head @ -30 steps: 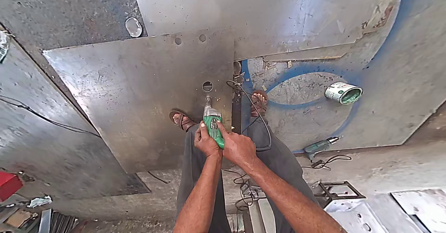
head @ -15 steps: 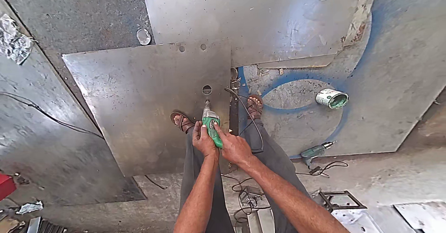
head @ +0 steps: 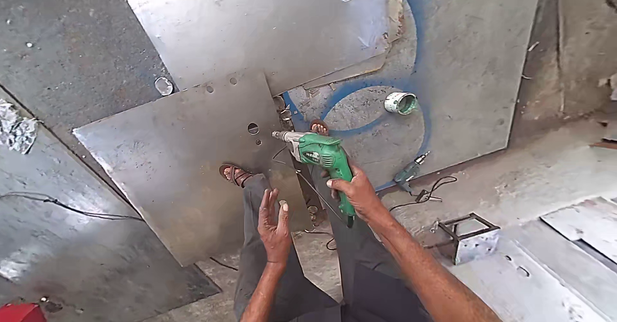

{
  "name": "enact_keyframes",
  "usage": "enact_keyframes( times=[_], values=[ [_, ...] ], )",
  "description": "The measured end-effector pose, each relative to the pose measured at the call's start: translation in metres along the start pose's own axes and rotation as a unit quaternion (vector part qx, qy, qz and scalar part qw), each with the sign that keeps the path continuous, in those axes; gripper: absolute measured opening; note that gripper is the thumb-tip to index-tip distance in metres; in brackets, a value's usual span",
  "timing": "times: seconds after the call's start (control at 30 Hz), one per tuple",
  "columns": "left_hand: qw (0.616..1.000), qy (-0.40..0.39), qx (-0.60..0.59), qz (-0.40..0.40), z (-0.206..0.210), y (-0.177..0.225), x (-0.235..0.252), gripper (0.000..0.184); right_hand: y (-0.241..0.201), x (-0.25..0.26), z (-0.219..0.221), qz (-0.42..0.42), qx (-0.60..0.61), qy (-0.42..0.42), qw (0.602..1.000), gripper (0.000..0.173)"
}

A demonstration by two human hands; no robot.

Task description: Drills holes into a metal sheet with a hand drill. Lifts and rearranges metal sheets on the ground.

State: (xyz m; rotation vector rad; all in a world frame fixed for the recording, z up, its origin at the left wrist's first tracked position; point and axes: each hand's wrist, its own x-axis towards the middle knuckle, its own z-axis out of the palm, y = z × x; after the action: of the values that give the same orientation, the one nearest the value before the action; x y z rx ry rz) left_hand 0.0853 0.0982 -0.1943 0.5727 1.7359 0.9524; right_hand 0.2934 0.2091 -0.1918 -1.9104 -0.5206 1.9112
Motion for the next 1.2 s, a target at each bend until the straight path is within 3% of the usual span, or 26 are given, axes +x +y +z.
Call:
enact_keyframes(
  times=[0.1, 0.17, 0.33, 0.53, 0.77, 1.0, 1.2],
  values=[
    [0.997, -0.053, 0.046, -0.018, -0.008, 0.000, -0.018, 0.063, -0.017, -0.005, -0.063, -0.044, 0.104, 0.107, 0.988, 0.055],
    [0.994, -0.073, 0.081, -0.027, -0.014, 0.002, -0.021, 0.060, -0.027, 0.000, -0.109, -0.059, 0.123, 0.172, 0.975, 0.046],
    [0.982, -0.082, 0.168, -0.023, -0.014, 0.011, -0.014, 0.051, -0.039, 0.036, -0.232, -0.094, 0.133, 0.302, 0.939, 0.058],
    [0.975, -0.086, 0.200, -0.045, 0.008, 0.013, -0.007, 0.051, -0.036, 0.086, -0.339, -0.033, 0.241, 0.383, 0.891, 0.037],
    [0.951, -0.119, 0.259, -0.123, 0.014, 0.016, -0.012, 0.049, -0.015, 0.129, -0.380, 0.015, 0.318, 0.402, 0.858, 0.015],
    [0.928, -0.117, 0.289, -0.204, 0.007, 0.018, -0.006, 0.050, 0.000, 0.163, -0.386, 0.030, 0.372, 0.408, 0.833, 0.017],
    [0.926, -0.115, 0.284, -0.222, 0.011, 0.016, 0.000, 0.049, 0.004, 0.172, -0.389, 0.024, 0.385, 0.415, 0.824, 0.016]
  ],
)
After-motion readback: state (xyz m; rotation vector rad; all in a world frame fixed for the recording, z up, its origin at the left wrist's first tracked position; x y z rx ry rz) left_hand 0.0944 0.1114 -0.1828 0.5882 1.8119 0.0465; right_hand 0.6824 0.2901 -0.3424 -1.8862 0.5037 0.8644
